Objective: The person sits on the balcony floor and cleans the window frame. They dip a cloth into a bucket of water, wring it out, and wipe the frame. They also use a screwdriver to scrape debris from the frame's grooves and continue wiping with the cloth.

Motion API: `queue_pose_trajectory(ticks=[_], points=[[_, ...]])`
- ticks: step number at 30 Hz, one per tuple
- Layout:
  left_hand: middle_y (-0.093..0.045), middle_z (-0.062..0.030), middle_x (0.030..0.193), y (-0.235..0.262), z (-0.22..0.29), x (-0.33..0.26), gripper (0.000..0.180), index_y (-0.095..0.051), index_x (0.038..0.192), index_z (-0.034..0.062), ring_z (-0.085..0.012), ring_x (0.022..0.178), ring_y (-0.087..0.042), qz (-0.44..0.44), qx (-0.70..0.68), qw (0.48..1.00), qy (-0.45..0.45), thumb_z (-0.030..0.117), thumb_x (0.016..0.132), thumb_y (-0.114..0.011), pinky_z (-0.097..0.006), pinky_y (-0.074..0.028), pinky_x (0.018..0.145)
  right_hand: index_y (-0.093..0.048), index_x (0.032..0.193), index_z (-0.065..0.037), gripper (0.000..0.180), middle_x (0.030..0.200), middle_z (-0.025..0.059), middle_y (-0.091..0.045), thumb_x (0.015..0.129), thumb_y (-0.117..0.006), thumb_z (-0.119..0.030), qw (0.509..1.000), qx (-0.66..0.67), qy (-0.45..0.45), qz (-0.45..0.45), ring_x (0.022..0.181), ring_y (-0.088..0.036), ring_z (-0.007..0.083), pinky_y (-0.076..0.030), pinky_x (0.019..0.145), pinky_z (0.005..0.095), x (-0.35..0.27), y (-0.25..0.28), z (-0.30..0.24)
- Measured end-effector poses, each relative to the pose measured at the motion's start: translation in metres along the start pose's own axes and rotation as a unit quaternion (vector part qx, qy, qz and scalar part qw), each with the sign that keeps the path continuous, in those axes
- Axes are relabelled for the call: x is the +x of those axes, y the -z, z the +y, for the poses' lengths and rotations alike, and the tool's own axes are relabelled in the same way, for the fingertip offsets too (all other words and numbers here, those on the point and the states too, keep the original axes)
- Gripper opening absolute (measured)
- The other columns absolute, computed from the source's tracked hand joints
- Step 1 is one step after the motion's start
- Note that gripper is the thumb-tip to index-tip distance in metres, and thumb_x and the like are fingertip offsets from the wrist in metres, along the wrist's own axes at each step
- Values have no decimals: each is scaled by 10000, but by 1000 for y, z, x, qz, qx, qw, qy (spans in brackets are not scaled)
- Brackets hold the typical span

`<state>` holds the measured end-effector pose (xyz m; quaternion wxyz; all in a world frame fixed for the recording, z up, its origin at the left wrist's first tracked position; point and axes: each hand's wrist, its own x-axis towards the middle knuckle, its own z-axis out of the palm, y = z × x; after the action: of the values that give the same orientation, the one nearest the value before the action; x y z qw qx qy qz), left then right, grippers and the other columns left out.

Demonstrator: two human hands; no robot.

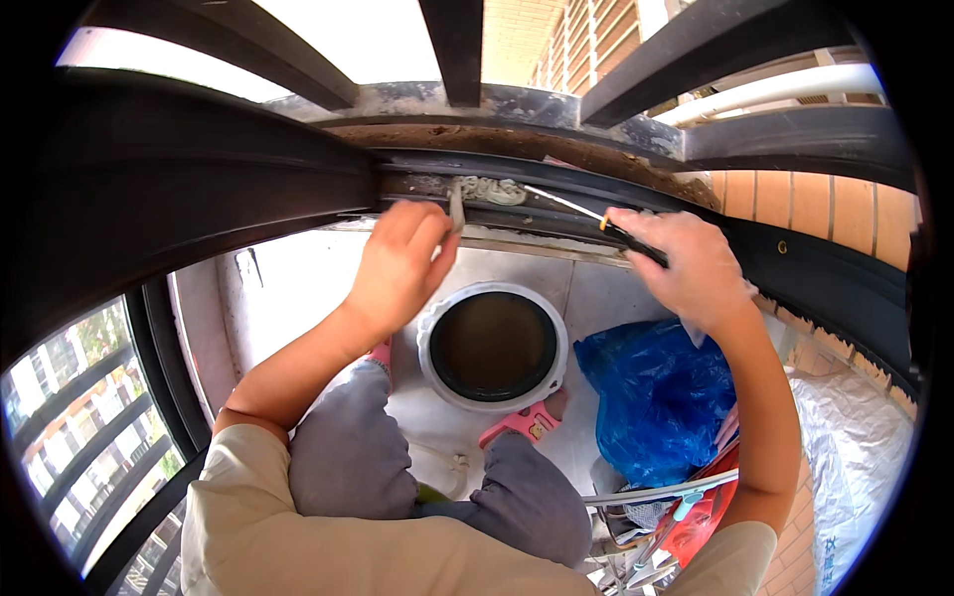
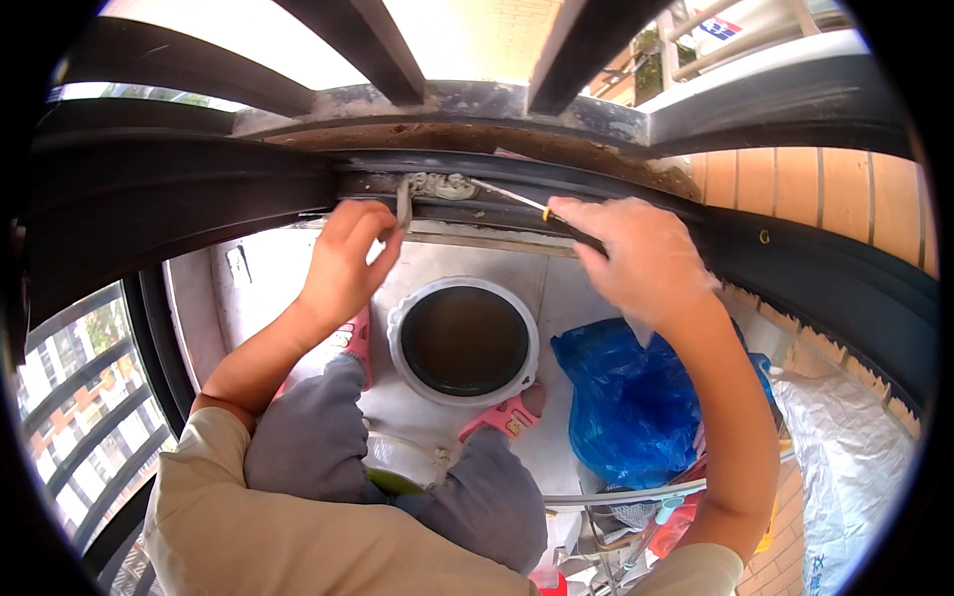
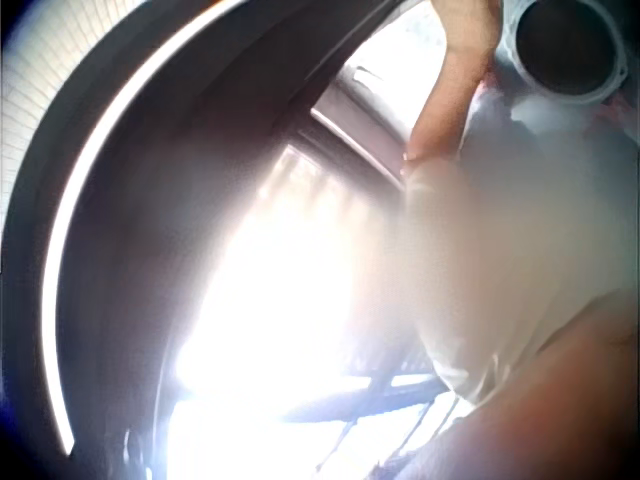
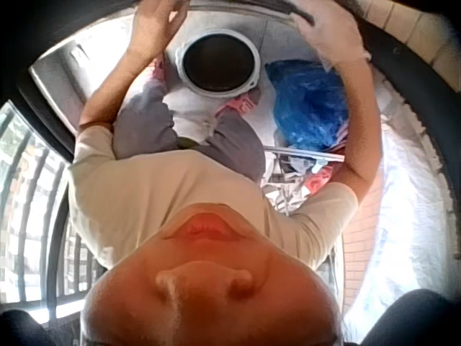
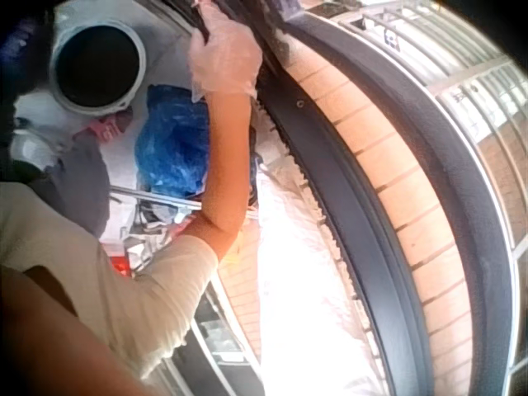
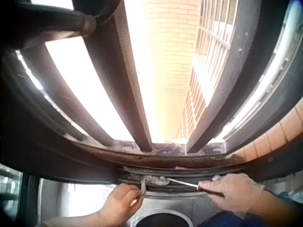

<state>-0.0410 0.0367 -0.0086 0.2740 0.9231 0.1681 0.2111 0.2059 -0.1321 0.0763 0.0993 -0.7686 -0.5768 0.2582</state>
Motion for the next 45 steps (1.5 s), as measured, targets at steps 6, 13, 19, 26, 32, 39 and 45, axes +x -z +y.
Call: queue_pose_trajectory(ticks=[6,13,19,26,32,39,45], points=[[-574,-129,776,3,8,-8,142,-558,906,-4,-211,641,-599,-42,-137,959,244,45,817,-658,-311,-483,571,-629,1188,-122,430,1042,142,-656,763,-640,-60,995,85,46,8,911,-610,312,-476,827,374,-5,-1,-14],[-568,-151,939,11,-2,5,154,-561,986,-5,-281,698,-601,57,-22,991,115,34,848,-620,-355,-491,583,-617,1200,-119,428,1070,139,-650,774,-630,-80,992,106,71,-13,955,-605,310,-474,847,386,13,-16,-28],[-561,-159,943,13,5,2,216,-566,975,-13,-354,856,-563,39,50,996,66,-45,761,-562,-421,-475,745,-620,1202,-106,442,1079,157,-648,764,-651,-53,993,100,63,10,937,-618,315,-466,859,358,27,-30,-34],[-528,-198,1110,10,10,-13,296,-563,1043,-18,-351,1076,-498,-64,124,989,49,8,749,-588,-398,-421,878,-615,1215,-152,442,1049,144,-656,779,-648,-88,997,66,43,-2,930,-604,327,-476,836,385,43,-36,-45],[-484,-255,1213,-2,-2,-8,360,-506,1117,-19,-387,1187,-428,-83,173,977,96,91,795,-621,-434,-388,930,-618,1207,-140,439,1051,156,-655,773,-661,-99,998,50,-5,-26,945,-612,316,-474,857,381,44,-24,-50],[-446,-263,1243,2,6,-16,399,-493,1120,-7,-420,1200,-412,-108,172,977,63,99,771,-653,-463,-391,940,-633,1173,-111,392,1076,154,-648,781,-644,-102,989,103,101,12,960,-611,325,-462,900,387,65,-36,-54],[-435,-277,1226,3,-2,-16,365,-499,1078,-4,-443,1183,-417,-89,103,989,54,49,752,-655,-482,-387,967,-620,1185,-103,406,1113,148,-637,781,-649,-115,992,111,65,-18,1019,-593,317,-442,941,385,83,-52,-63]])
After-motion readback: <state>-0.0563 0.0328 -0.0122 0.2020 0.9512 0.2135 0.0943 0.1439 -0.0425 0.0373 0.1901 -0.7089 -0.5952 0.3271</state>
